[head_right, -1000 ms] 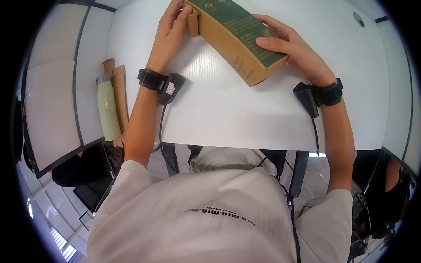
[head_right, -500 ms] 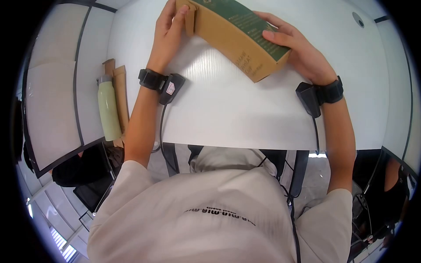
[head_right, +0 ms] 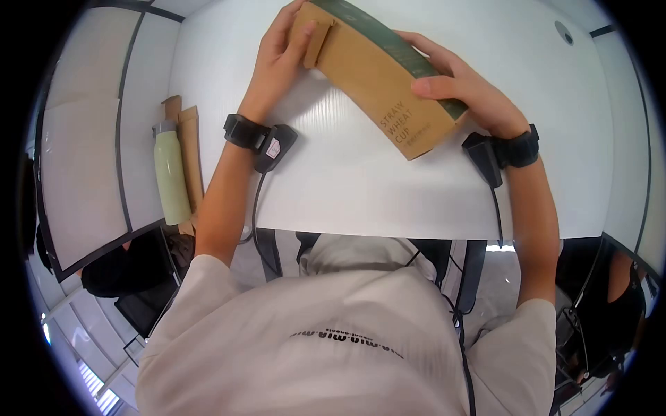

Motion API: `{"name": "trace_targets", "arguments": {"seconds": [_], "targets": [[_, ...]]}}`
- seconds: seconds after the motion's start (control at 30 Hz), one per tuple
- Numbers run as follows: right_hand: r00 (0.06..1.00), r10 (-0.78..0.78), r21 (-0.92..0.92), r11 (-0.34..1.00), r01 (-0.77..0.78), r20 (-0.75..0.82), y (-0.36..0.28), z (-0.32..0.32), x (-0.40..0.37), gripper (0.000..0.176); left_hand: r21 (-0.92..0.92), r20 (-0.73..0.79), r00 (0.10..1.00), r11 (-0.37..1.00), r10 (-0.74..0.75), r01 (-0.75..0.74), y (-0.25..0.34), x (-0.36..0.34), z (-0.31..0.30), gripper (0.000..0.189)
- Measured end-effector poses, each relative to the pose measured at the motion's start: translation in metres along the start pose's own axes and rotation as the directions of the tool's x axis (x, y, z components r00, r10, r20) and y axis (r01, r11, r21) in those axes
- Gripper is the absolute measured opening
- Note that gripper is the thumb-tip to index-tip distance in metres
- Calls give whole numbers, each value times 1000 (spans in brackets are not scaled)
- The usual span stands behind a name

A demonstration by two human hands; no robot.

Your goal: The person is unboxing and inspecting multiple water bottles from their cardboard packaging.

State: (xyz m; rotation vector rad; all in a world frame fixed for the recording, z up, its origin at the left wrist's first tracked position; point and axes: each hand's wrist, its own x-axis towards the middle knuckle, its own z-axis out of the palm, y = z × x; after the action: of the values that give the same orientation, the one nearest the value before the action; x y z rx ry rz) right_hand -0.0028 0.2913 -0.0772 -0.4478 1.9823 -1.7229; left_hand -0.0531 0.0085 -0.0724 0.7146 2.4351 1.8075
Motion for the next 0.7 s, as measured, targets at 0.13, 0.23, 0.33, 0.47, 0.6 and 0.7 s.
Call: {"name": "trace_targets", "arguments": {"seconds": [0.13, 0.23, 0.33, 0.47, 0.6, 0.7], "targets": [[996, 3, 233, 972, 18, -89, 0, 4, 0, 93, -86, -49, 997, 995, -62, 58, 3, -3, 3, 68], [1000, 1, 447, 895, 6, -17, -7, 0, 0, 78, -79, -57, 998, 997, 7, -11, -8, -1, 8, 86], [990, 83, 592, 806, -1, -111, -8, 0, 2, 72, -220, 91, 993, 971, -72, 90, -1, -5, 12, 98], [962, 132, 609, 792, 41, -237, -17, 11, 5, 73, -45, 96, 995, 998, 40, -35, -1, -9, 38, 118], [953, 172, 653, 756, 33, -248, -17, 18, 7, 66, 110, 272, 954, 981, 123, -158, 30, -22, 50, 138], [955, 118, 606, 792, 74, -271, -18, 23, 6, 75, 105, 233, 966, 984, 116, -143, 26, -19, 55, 135]]}}
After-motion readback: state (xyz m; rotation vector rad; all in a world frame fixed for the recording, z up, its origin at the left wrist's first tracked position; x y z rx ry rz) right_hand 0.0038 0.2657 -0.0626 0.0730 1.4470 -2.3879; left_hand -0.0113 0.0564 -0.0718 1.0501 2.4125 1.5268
